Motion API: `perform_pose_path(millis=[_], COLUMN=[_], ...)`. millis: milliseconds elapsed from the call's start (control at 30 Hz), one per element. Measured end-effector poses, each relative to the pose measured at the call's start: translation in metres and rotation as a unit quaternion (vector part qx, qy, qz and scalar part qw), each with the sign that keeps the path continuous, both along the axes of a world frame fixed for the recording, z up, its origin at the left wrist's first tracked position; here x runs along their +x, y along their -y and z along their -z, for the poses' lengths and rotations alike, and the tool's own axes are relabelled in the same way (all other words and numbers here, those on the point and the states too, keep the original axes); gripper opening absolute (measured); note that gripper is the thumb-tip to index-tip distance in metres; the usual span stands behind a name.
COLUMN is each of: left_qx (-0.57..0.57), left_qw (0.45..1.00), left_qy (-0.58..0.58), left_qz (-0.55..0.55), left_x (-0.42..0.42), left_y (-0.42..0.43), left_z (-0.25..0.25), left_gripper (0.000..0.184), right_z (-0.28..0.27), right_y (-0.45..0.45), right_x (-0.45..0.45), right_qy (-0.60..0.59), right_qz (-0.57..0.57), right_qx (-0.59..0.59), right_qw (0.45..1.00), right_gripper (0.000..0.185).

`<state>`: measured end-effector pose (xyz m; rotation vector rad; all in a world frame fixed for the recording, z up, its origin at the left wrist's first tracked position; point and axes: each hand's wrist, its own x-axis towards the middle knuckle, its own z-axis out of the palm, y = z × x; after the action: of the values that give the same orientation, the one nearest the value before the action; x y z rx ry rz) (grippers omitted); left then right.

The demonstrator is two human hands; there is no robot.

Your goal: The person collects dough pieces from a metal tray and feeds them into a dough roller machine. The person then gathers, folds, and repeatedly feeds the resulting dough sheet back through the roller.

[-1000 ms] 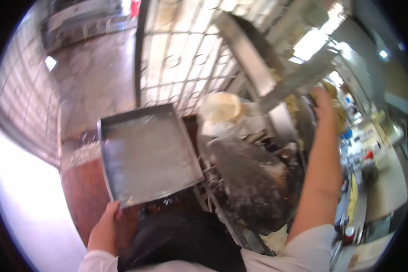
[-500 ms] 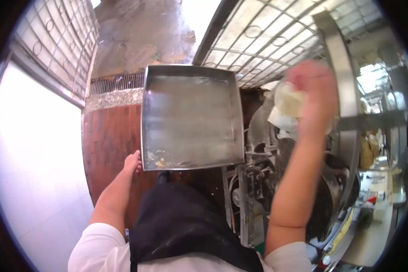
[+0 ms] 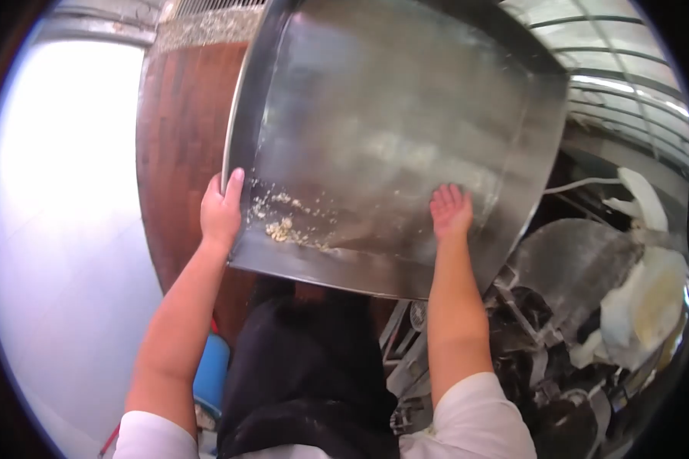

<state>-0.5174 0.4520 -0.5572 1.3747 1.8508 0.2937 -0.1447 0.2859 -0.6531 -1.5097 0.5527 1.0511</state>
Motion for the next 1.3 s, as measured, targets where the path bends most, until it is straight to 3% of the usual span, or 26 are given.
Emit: perform_pose_path(millis=[33, 100, 133, 167, 200, 300, 333, 367, 400, 433, 500, 600, 733, 833, 867, 900, 933, 1000, 1033, 1067, 1100, 1200, 1300], left_qx=[-0.009, -0.016, -0.017, -0.017, -0.018, -0.008, -0.011, -0.017, -0.021, -0.028, -0.043, -0.047, -0.027, -0.04, -0.039, -0.037, -0.031, -0.035, -0.044, -0.047, -0.038, -0.026, -0.021], left_qw=[1.0, 0.999, 0.999, 0.999, 0.999, 0.999, 0.998, 0.998, 0.998, 0.998, 0.998, 0.997, 0.998, 0.998, 0.998, 0.999, 0.999, 0.998, 0.998, 0.998, 0.998, 0.999, 0.999], left_qy=[-0.01, -0.039, -0.039, -0.037, -0.038, -0.049, -0.055, -0.059, -0.062, -0.058, -0.054, -0.053, -0.054, -0.045, -0.041, -0.04, -0.039, -0.044, -0.045, -0.045, -0.041, -0.033, -0.035], left_qz=[0.0, -0.001, 0.0, 0.0, 0.002, -0.007, -0.008, -0.008, -0.007, -0.006, -0.005, -0.012, -0.003, -0.003, -0.007, -0.003, -0.001, -0.004, -0.001, 0.001, 0.0, -0.001, 0.002], left_x=[0.0, 0.006, 0.007, 0.005, 0.004, 0.005, 0.005, 0.005, 0.005, 0.005, 0.002, 0.003, 0.003, 0.0, 0.001, 0.003, 0.003, 0.001, 0.002, 0.003, 0.003, 0.001, 0.0], left_y=[-0.001, -0.003, -0.003, -0.004, -0.003, -0.003, -0.003, -0.003, -0.003, -0.005, -0.005, -0.004, -0.004, -0.003, -0.004, -0.004, -0.004, -0.003, -0.002, -0.005, -0.007, -0.001, -0.004], left_z=[0.001, -0.004, -0.003, -0.001, -0.002, 0.0, -0.001, -0.003, -0.003, -0.001, 0.001, -0.001, 0.0, -0.001, 0.0, 0.0, 0.0, -0.002, -0.004, -0.004, -0.003, 0.0, 0.004], left_gripper=[0.055, 0.054, 0.054, 0.054, 0.054, 0.053, 0.053, 0.053, 0.053, 0.053, 0.053, 0.054, 0.053, 0.052, 0.052, 0.052, 0.052, 0.052, 0.053, 0.053, 0.053, 0.053, 0.054], right_z=[0.008, 0.044, 0.021, 0.014, -0.005, 0.004, -0.007, -0.022, -0.019, -0.013, 0.008, -0.021, -0.036, -0.039, -0.042, -0.015, -0.012, 0.006, 0.005, 0.005, 0.024, -0.003, -0.006], right_y=[-0.001, 0.0, -0.025, -0.034, -0.046, -0.059, -0.069, -0.078, -0.072, -0.066, -0.009, -0.04, -0.087, -0.11, -0.116, -0.108, -0.11, -0.102, -0.102, -0.106, -0.095, -0.101, -0.128], right_x=[-0.004, -0.064, -0.119, -0.163, -0.2, -0.202, -0.176, -0.147, -0.12, -0.092, -0.083, -0.152, -0.252, -0.234, -0.208, -0.185, -0.154, -0.129, -0.137, -0.145, -0.17, -0.258, -0.249], right_qy=[0.014, -0.075, -0.114, -0.137, -0.24, -0.352, -0.309, -0.25, -0.223, -0.171, 0.085, 0.106, 0.148, 0.15, 0.13, 0.015, -0.042, -0.036, -0.056, -0.073, -0.082, -0.182, -0.122], right_qz=[0.049, -0.113, -0.102, -0.262, -0.26, -0.257, -0.304, -0.419, -0.547, -0.77, -0.962, -0.934, -0.884, -0.849, -0.808, -0.688, -0.55, -0.297, -0.155, -0.009, -0.124, -0.303, -0.305], right_qx=[-0.009, 0.109, 0.058, 0.04, 0.008, 0.104, 0.079, 0.024, -0.029, -0.093, -0.017, -0.12, -0.085, -0.052, -0.035, -0.022, -0.01, -0.002, 0.0, 0.007, 0.051, 0.031, 0.066], right_qw=[0.999, 0.985, 0.987, 0.954, 0.935, 0.894, 0.898, 0.873, 0.806, 0.608, 0.26, 0.32, 0.435, 0.504, 0.574, 0.725, 0.834, 0.954, 0.986, 0.997, 0.988, 0.935, 0.942], right_gripper=[0.052, 0.049, 0.044, 0.037, 0.039, 0.036, 0.036, 0.038, 0.038, 0.036, 0.025, 0.027, 0.027, 0.033, 0.037, 0.032, 0.034, 0.036, 0.036, 0.036, 0.035, 0.026, 0.023])
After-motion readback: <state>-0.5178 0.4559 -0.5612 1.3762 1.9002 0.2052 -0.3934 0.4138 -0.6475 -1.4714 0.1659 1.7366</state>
